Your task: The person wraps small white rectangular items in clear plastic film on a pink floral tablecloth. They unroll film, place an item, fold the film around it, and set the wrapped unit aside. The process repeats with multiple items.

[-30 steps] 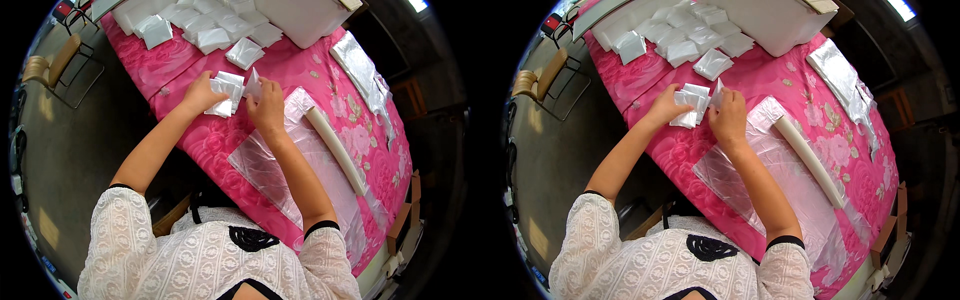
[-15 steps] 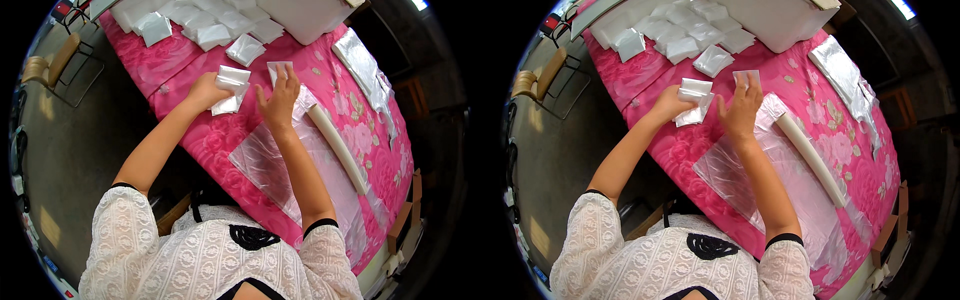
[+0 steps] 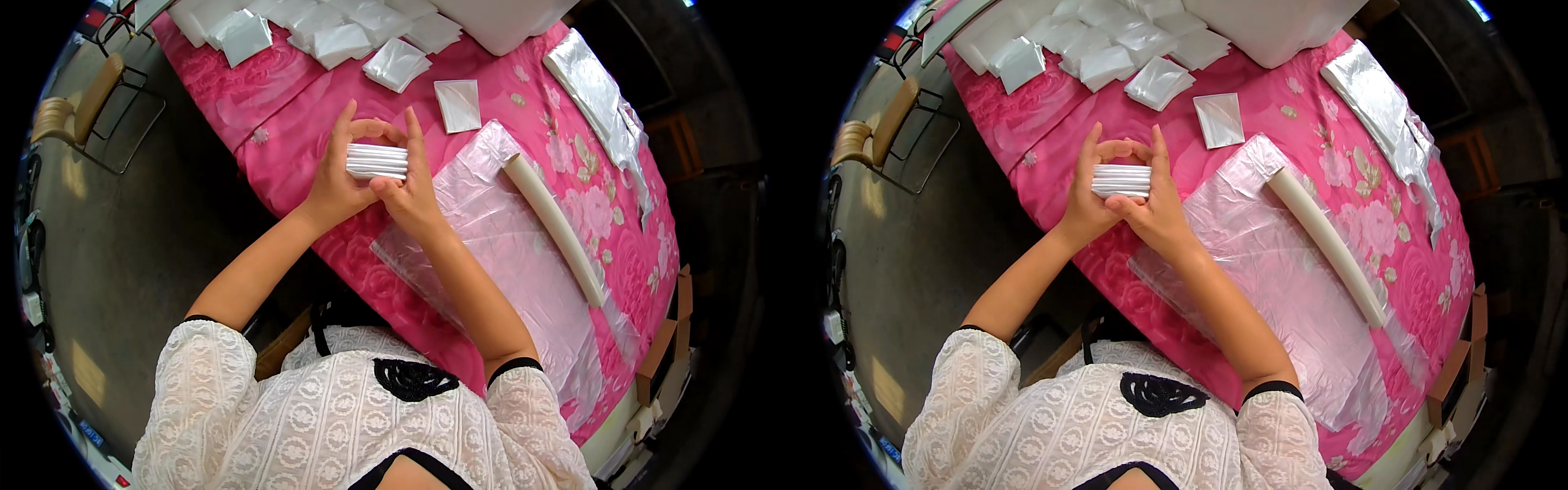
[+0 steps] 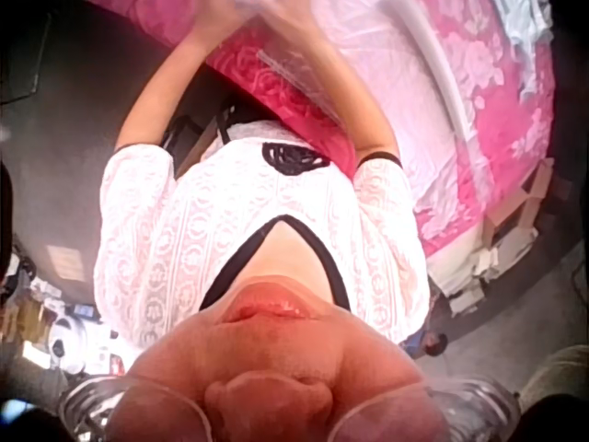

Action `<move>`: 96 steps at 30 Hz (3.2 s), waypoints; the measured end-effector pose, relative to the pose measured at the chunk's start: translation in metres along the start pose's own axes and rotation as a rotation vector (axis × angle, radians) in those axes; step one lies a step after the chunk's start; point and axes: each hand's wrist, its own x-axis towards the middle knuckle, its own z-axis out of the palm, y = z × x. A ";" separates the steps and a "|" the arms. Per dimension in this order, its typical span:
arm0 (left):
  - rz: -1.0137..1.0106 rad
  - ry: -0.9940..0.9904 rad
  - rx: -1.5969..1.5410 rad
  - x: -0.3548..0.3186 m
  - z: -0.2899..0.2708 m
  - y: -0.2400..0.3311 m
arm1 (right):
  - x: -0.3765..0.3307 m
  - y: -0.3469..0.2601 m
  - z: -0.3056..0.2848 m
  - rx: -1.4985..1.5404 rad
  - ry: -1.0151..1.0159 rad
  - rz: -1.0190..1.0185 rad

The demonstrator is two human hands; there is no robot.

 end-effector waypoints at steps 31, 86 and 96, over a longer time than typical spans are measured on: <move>-0.412 -0.008 -0.097 0.031 -0.097 -0.039 | -0.039 0.001 -0.015 -0.596 -0.022 0.007; 0.535 -1.154 0.198 -0.133 0.303 0.187 | -0.570 -0.171 -0.317 -1.610 1.385 0.503; -0.748 -1.134 -0.734 -0.119 0.286 0.208 | -0.386 -0.173 -0.146 -1.051 0.763 0.236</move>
